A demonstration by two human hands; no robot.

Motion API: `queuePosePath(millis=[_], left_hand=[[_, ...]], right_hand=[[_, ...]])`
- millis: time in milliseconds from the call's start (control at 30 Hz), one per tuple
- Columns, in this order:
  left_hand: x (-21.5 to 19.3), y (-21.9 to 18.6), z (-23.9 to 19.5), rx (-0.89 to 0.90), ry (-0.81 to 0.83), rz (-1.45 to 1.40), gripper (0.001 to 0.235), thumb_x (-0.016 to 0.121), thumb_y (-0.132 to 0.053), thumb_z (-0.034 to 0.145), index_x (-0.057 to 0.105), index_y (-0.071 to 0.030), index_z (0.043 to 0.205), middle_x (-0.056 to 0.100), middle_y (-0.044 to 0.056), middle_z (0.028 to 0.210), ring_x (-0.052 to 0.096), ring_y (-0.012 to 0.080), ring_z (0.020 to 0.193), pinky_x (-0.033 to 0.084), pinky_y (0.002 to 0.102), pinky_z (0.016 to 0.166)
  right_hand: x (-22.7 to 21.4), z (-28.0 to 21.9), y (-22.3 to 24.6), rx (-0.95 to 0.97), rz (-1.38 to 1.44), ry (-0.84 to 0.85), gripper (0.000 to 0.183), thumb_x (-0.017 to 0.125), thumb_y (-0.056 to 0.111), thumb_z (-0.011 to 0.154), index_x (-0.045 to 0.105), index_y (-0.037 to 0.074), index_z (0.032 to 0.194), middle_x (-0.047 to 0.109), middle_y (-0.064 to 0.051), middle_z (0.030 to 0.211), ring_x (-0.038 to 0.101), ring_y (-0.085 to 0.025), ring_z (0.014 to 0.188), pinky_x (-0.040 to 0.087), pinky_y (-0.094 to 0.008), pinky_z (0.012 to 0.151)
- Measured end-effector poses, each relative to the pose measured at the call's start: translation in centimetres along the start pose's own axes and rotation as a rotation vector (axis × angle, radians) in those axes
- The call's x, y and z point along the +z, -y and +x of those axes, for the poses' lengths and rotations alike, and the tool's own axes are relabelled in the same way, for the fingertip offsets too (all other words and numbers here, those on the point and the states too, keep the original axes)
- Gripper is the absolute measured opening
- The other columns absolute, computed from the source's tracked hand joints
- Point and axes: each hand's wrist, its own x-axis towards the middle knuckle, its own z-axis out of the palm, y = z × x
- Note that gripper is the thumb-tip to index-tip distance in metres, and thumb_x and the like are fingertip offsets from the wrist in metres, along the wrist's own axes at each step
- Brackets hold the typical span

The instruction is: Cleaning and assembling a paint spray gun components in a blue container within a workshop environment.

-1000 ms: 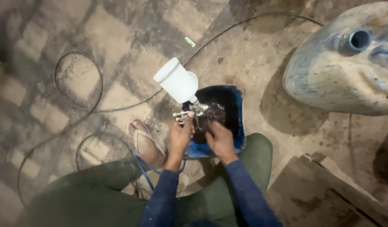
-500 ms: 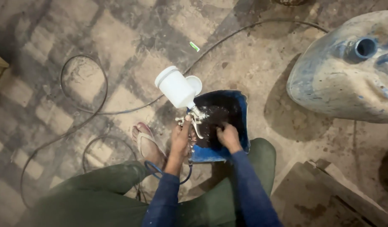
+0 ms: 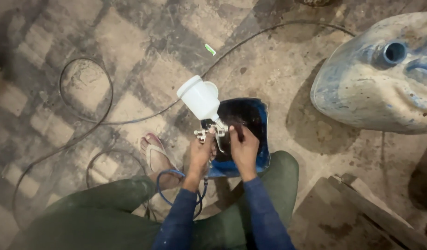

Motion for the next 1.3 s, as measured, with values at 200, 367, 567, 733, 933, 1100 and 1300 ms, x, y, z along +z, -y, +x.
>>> queuePosePath(millis=[200, 367, 567, 733, 933, 1100, 1300], left_hand=[[0.9, 0.8, -0.9, 0.21, -0.174, 0.242, 0.044, 0.073, -0.046, 0.092, 0.067, -0.004, 0.08, 0.061, 0.003, 0.055, 0.058, 0.0109, 0.046, 0.045, 0.028, 0.044], [1.2, 3.0, -0.2, 0.75, -0.326, 0.382, 0.041, 0.077, -0.041, 0.096, 0.07, -0.001, 0.09, 0.071, 0.004, 0.073, 0.068, 0.0092, 0.065, 0.052, 0.028, 0.058], [0.4, 2.0, 0.4, 0.249, -0.244, 0.12, 0.046, 0.073, -0.043, 0.095, 0.064, -0.003, 0.074, 0.059, 0.001, 0.056, 0.054, 0.0097, 0.046, 0.042, 0.028, 0.043], [-0.3, 0.8, 0.6, 0.042, -0.123, -0.002, 0.049, 0.072, -0.046, 0.093, 0.059, -0.005, 0.07, 0.055, -0.001, 0.053, 0.051, 0.0098, 0.041, 0.037, 0.026, 0.035], [-1.5, 0.3, 0.5, -0.049, -0.005, -0.272, 0.041, 0.068, -0.048, 0.095, 0.06, -0.009, 0.086, 0.052, -0.003, 0.057, 0.048, 0.0088, 0.042, 0.038, 0.024, 0.036], [-2.7, 0.5, 0.9, -0.09, 0.099, -0.311, 0.038, 0.064, -0.05, 0.096, 0.059, -0.013, 0.088, 0.049, -0.005, 0.058, 0.047, 0.0076, 0.043, 0.037, 0.023, 0.035], [-3.1, 0.4, 1.1, -0.082, 0.192, -0.326, 0.046, 0.062, -0.059, 0.093, 0.064, -0.012, 0.092, 0.047, -0.005, 0.056, 0.044, 0.0067, 0.041, 0.036, 0.022, 0.035]], right_hand=[[0.7, 3.3, -5.7, 0.382, 0.069, 0.034, 0.031, 0.068, 0.021, 0.094, 0.068, -0.004, 0.076, 0.06, -0.007, 0.057, 0.059, -0.016, 0.044, 0.045, -0.032, 0.045], [0.0, 4.3, -6.8, 0.553, 0.248, 0.244, 0.033, 0.068, 0.02, 0.093, 0.064, -0.003, 0.07, 0.057, -0.006, 0.056, 0.052, -0.016, 0.04, 0.04, -0.033, 0.038], [0.9, -0.2, -2.1, 0.28, 0.219, 0.146, 0.017, 0.066, 0.014, 0.095, 0.074, 0.0, 0.1, 0.066, -0.006, 0.064, 0.06, -0.012, 0.052, 0.048, -0.028, 0.049], [-0.2, -1.4, -2.7, -0.256, -0.103, 0.063, 0.03, 0.067, 0.005, 0.089, 0.072, 0.001, 0.118, 0.075, -0.019, 0.099, 0.076, -0.024, 0.081, 0.058, -0.033, 0.07], [-0.8, -0.2, -2.3, -0.186, -0.194, 0.02, 0.026, 0.07, 0.008, 0.091, 0.072, 0.002, 0.116, 0.075, -0.019, 0.105, 0.077, -0.031, 0.092, 0.059, -0.036, 0.08], [-0.1, 1.6, -12.5, -0.048, -0.594, 0.082, 0.029, 0.07, 0.012, 0.087, 0.07, -0.002, 0.113, 0.07, -0.025, 0.11, 0.068, -0.044, 0.097, 0.054, -0.047, 0.084], [-0.5, 2.1, -18.6, 0.244, -0.608, 0.287, 0.03, 0.069, 0.012, 0.086, 0.071, 0.001, 0.114, 0.072, -0.024, 0.113, 0.067, -0.043, 0.107, 0.054, -0.046, 0.091]])
